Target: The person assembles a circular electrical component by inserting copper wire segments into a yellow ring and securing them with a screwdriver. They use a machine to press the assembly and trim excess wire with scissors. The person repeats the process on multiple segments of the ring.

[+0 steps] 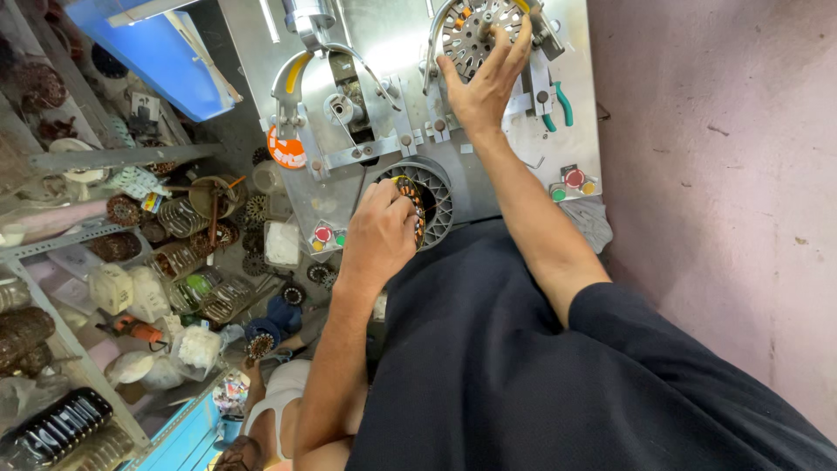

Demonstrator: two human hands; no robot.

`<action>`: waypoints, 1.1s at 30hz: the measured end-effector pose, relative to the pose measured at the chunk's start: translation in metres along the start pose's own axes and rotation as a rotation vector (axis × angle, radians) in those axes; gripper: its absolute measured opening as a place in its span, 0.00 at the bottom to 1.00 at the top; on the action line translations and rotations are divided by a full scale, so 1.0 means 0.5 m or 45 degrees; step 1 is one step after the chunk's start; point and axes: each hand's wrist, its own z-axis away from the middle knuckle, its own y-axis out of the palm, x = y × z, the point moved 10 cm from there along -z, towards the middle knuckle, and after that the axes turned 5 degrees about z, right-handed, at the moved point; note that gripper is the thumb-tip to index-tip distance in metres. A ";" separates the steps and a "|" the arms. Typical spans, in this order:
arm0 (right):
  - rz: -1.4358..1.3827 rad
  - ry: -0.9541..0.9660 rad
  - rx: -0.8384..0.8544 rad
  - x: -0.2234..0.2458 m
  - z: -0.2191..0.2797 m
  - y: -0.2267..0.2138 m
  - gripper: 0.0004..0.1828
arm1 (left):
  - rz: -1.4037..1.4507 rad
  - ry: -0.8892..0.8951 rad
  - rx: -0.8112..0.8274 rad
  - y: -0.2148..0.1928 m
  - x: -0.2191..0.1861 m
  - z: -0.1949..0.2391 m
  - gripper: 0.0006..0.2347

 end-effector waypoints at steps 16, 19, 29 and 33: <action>0.513 0.259 0.873 -0.271 0.224 -0.333 0.22 | 0.073 -0.073 0.068 0.001 0.008 -0.011 0.03; 0.641 0.531 1.036 -0.327 0.237 -0.315 0.23 | 0.039 -0.099 0.099 0.002 0.005 -0.018 0.03; 0.711 0.295 1.199 -0.284 0.211 -0.299 0.31 | 0.066 -0.266 0.113 -0.001 0.014 -0.026 0.03; 0.705 0.222 1.174 -0.278 0.205 -0.289 0.29 | 0.110 -0.294 0.102 -0.003 0.016 -0.029 0.03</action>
